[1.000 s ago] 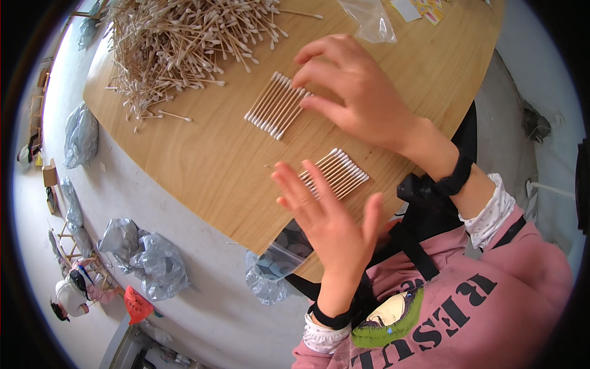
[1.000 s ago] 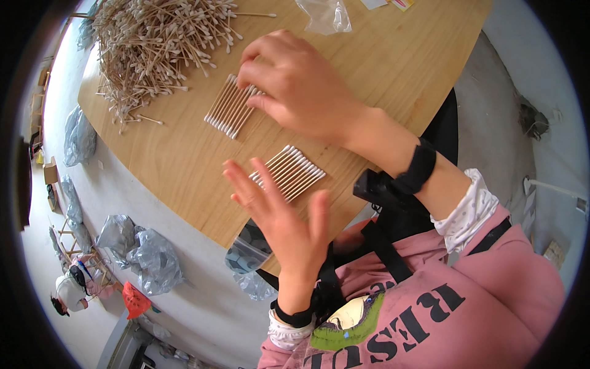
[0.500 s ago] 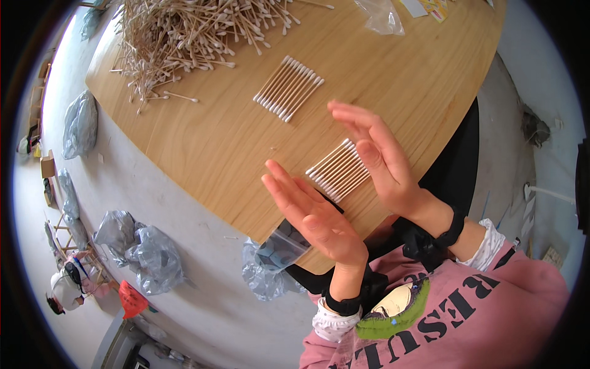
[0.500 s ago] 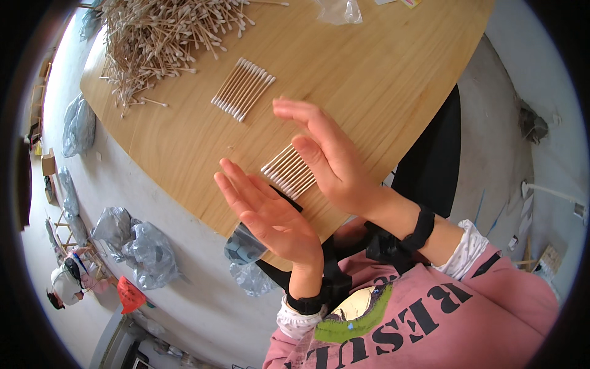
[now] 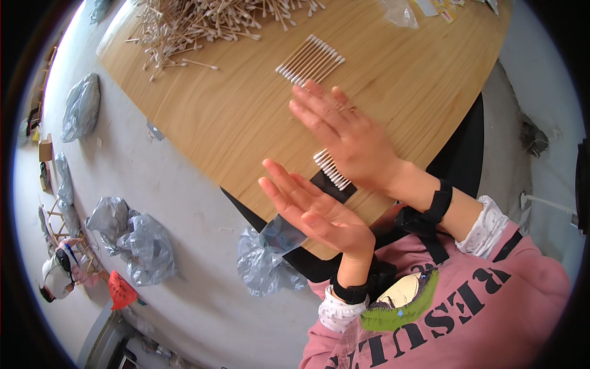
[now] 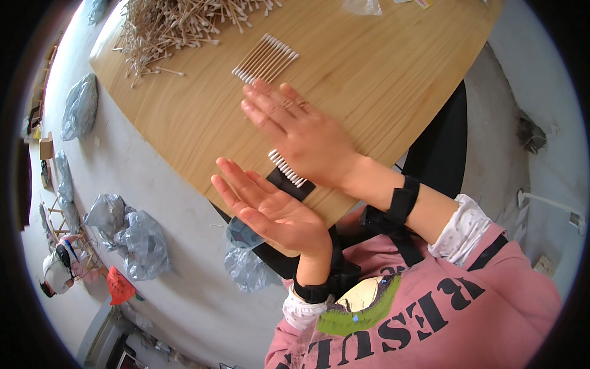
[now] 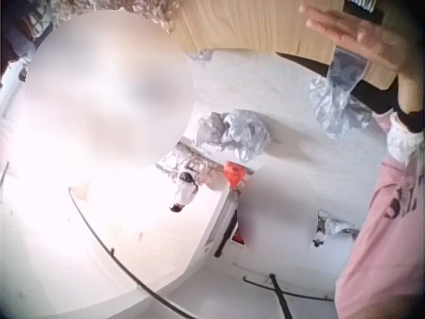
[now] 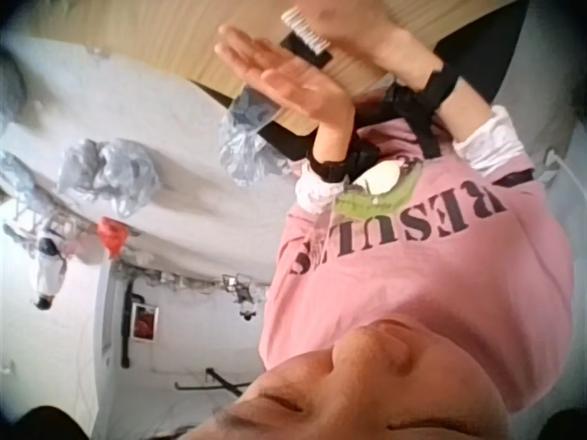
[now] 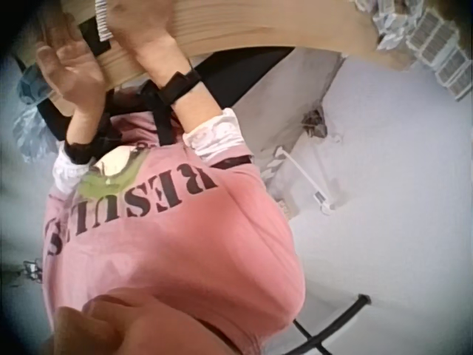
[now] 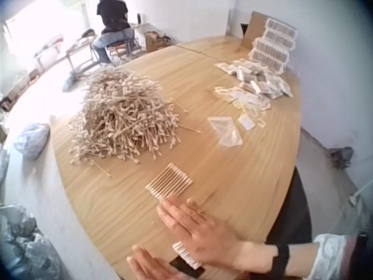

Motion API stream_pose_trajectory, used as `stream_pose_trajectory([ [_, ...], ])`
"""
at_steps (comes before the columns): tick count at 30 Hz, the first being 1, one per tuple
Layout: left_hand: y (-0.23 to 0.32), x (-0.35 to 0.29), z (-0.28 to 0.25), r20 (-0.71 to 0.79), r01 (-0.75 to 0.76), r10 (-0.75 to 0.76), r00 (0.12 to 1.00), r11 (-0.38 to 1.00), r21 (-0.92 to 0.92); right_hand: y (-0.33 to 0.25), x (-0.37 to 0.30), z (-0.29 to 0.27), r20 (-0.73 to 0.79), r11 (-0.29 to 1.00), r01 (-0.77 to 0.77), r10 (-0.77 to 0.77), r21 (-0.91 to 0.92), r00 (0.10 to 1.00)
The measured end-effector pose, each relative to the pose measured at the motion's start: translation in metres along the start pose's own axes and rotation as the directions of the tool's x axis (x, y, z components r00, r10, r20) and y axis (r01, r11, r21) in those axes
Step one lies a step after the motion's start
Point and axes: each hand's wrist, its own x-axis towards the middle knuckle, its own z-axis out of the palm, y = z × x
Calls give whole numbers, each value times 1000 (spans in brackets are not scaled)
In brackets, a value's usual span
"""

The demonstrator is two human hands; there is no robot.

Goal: Counting and packaging cotton swabs into plastic bags.

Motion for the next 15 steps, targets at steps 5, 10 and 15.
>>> stream_pose_trajectory([
  [5,-4,-1,-9,-71,-31,36,997,997,69,-19,1,15,-21,997,72,-72,26,997],
  [10,-2,3,0,-65,3,-1,998,1000,28,-17,0,18,-42,991,119,-117,59,992],
  [15,0,8,-5,-46,40,-45,998,994,-105,-18,-2,17,-32,988,141,-143,-69,989],
])
